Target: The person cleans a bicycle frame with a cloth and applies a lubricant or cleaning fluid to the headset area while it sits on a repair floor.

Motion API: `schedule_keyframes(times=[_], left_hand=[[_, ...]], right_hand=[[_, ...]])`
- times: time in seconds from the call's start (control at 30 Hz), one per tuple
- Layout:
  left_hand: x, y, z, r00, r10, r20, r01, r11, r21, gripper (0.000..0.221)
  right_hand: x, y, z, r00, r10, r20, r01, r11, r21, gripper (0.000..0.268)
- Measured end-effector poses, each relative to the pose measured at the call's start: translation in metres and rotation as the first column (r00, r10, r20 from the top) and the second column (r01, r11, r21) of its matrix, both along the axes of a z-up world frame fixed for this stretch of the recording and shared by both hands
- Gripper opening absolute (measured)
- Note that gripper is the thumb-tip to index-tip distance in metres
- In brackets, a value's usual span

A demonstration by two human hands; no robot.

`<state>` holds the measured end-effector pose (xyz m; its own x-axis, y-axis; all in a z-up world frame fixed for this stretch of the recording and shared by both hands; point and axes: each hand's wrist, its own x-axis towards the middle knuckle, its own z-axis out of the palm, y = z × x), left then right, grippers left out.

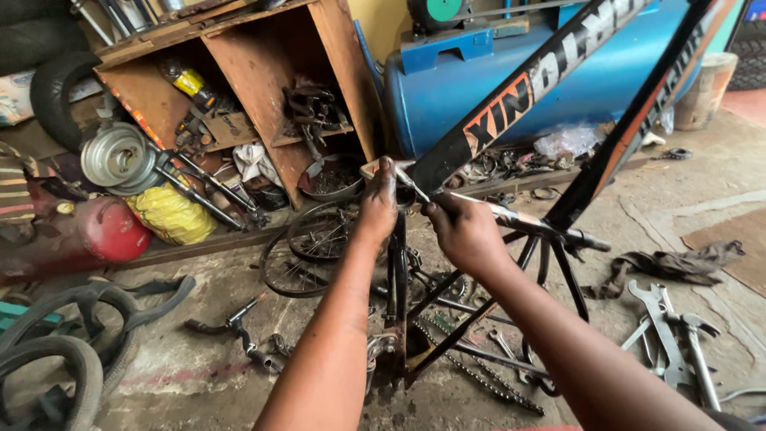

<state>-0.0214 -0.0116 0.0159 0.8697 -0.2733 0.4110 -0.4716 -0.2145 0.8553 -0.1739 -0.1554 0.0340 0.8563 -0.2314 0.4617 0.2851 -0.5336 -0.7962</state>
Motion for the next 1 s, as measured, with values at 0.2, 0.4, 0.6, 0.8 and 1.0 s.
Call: schedule_keyframes(times=[0.2,0.4,0.6,0.8,1.0], left_hand=[[0.007,0.001,-0.004,0.997,-0.023,0.078,0.022,1.0,0.009,0.093],[-0.008,-0.007,0.008,1.0,0.003,0.008,-0.004,1.0,0.02,0.095],[-0.026,-0.007,0.022,0.998,0.034,-0.049,-0.031,0.998,0.054,0.102],[-0.037,-0.008,0.036,0.988,0.04,-0.149,-0.015,0.986,0.168,0.11],[-0.036,-0.003,0.038,0.968,0.048,-0.247,0.003,0.979,0.201,0.12]], right_hand=[[-0.017,-0.005,-0.043,0.956,-0.092,-0.28,0.123,0.988,0.097,0.025],[-0.015,-0.017,-0.051,0.983,-0.171,-0.06,0.165,0.982,-0.086,0.022],[-0.005,-0.033,-0.037,0.988,-0.114,-0.108,0.154,0.84,0.521,0.026],[-0.025,0.013,-0.057,0.943,0.12,-0.311,0.002,0.93,0.366,0.026],[-0.036,-0.038,-0.034,0.98,0.07,0.187,0.004,0.929,-0.37,0.021]])
